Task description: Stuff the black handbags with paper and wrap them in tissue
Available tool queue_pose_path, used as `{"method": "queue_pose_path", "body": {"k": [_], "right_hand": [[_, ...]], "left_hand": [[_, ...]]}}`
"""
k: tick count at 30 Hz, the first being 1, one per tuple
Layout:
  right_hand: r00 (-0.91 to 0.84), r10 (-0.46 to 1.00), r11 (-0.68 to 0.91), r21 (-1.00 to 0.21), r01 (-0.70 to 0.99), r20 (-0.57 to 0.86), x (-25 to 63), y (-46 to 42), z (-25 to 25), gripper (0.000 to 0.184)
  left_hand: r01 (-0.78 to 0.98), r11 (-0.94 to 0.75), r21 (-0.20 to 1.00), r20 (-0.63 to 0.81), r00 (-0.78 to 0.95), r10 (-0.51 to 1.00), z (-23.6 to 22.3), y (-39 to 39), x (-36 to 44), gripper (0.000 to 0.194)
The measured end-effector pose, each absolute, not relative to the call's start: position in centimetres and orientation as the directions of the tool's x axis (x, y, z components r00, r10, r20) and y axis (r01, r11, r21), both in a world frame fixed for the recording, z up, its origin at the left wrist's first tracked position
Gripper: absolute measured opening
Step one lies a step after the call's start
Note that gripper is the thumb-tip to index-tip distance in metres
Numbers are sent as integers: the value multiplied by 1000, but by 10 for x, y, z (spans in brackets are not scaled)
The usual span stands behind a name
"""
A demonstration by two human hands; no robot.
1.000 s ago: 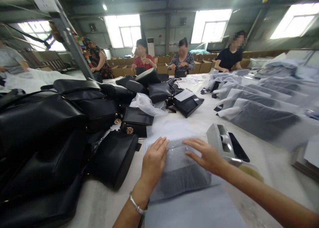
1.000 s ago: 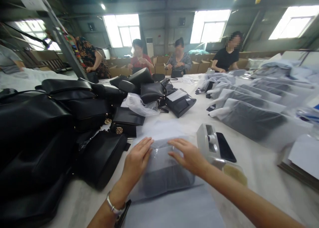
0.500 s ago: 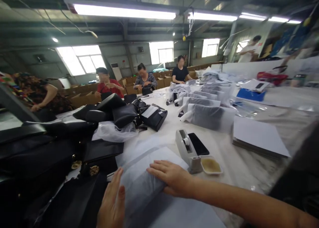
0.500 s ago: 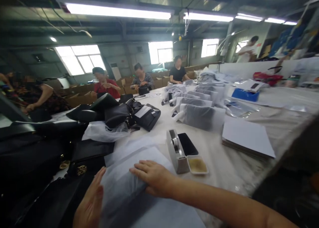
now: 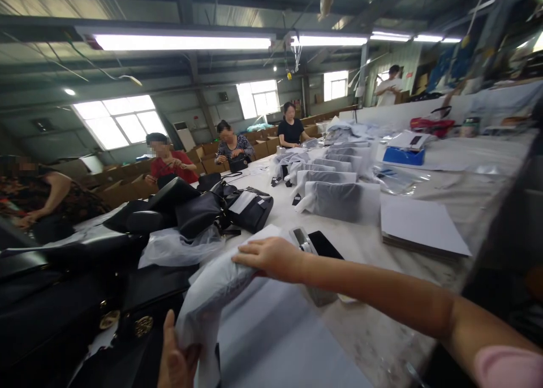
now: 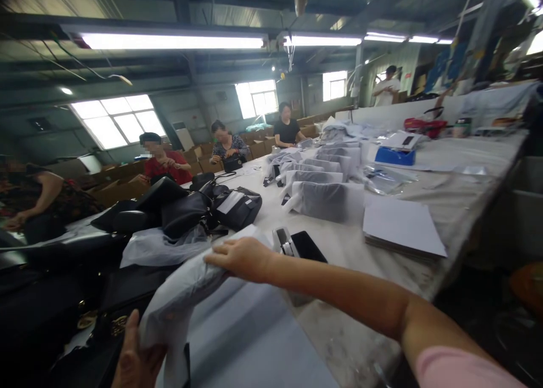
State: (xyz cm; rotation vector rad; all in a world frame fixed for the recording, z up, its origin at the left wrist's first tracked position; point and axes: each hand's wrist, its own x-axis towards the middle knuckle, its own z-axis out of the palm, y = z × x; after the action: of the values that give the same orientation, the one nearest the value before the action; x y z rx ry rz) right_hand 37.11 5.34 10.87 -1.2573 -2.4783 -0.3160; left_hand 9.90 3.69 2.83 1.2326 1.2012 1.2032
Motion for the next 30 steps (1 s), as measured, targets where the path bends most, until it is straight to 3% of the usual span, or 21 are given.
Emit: {"method": "queue_pose_path", "body": {"k": [4, 8, 14, 18, 21, 23, 25, 28, 30], "right_hand": [[-219, 848, 290, -76, 954, 482, 442, 25, 157, 55], [77, 872, -17, -128, 992, 483, 540, 11, 174, 56], [306, 916, -247, -237, 940, 259, 657, 18, 127, 40], [439, 819, -371, -241, 897, 371, 667, 17, 90, 38], [388, 785, -234, -349, 907, 482, 640, 26, 79, 41], [292, 839, -12, -523, 852, 458, 610, 46, 78, 44], [228, 900, 100, -687, 720, 371, 575, 80, 76, 49], [305, 939, -3, -881, 473, 161, 523, 148, 66, 61], [383, 923, -98, -946, 308, 29, 495, 196, 55, 68]], "left_hand": [[-84, -170, 982, 179, 123, 976, 54, 42, 125, 91], [-82, -208, 975, 221, 202, 954, 51, 32, 141, 77], [2, -201, 980, 197, 177, 964, 32, 1, 146, 51], [147, -177, 973, 152, 170, 974, 16, -2, 135, 50], [284, -203, 937, 156, 179, 971, -3, 7, 122, 48], [385, -255, 887, 189, 202, 961, -18, 15, 115, 44], [463, -321, 826, 232, 240, 943, -34, 22, 112, 40], [490, -392, 778, 282, 284, 916, -60, 29, 116, 37], [481, -419, 770, 324, 271, 907, -78, 31, 122, 35]]}}
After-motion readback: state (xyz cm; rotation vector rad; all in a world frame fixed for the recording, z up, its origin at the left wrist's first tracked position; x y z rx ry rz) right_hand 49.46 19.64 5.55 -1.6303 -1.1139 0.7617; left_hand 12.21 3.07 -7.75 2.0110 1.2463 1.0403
